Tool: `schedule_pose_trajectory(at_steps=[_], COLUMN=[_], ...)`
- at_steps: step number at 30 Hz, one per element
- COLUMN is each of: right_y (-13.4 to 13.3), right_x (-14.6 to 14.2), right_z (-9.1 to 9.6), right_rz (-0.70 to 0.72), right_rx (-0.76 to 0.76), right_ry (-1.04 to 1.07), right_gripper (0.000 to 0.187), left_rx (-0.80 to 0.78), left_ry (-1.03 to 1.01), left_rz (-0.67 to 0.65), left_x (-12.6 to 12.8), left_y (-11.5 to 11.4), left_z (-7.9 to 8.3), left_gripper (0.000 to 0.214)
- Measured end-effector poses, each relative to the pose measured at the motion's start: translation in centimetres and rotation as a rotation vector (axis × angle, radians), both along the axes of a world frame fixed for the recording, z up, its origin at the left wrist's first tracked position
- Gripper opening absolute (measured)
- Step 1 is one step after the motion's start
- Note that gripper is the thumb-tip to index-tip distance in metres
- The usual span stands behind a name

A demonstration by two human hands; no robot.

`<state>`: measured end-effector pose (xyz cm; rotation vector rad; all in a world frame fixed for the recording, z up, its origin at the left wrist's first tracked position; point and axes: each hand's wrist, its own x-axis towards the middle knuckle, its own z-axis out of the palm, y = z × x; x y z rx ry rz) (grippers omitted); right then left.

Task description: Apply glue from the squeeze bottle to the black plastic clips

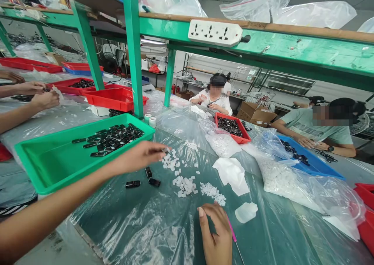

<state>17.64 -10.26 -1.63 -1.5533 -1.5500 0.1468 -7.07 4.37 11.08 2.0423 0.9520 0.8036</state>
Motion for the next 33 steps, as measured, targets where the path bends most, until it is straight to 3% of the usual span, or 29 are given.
schedule_pose_trajectory(at_steps=[2,4,6,8,10,12,15,19,22,27,33], right_y=[0.0,0.0,0.0,-0.1,-0.1,-0.1,-0.1,-0.2,-0.3,-0.3,-0.5], right_x=[-0.3,-0.6,-0.8,-0.9,-0.9,-0.8,-0.8,-0.8,-0.8,-1.0,-1.2], right_z=[0.2,0.3,0.5,0.5,0.5,0.5,0.4,0.5,0.6,0.9,1.4], right_rz=[0.016,0.032,0.045,0.054,0.058,0.060,0.067,0.077,0.081,0.101,0.098], right_rx=[-0.015,-0.012,0.003,0.014,0.004,-0.024,-0.063,-0.072,-0.064,-0.055,-0.129], right_ry=[-0.010,-0.029,-0.049,-0.061,-0.072,-0.086,-0.107,-0.127,-0.135,-0.135,-0.103], right_gripper=[0.019,0.020,0.021,0.022,0.022,0.023,0.022,0.022,0.022,0.022,0.023], left_rx=[0.263,0.424,0.455,0.468,0.438,0.226,0.092,0.071,0.075,0.052,-0.131], left_ry=[0.221,0.468,0.540,0.587,0.664,0.735,0.775,0.814,0.786,0.606,0.275], left_rz=[0.207,0.469,0.592,0.675,0.641,0.455,0.302,0.351,0.392,0.350,0.114], left_x=[-2.7,-5.2,-7.2,-8.3,-8.4,-7.8,-6.0,-3.2,-1.5,-0.1,1.9], left_y=[2.1,3.9,5.2,5.7,5.5,4.7,3.3,1.8,1.3,1.4,0.8], left_z=[2.2,3.4,3.4,2.4,0.8,-1.0,-3.6,-6.5,-8.0,-9.1,-8.2], left_gripper=[0.035,0.042,0.047,0.054,0.055,0.046,0.031,0.036,0.029,0.015,0.033])
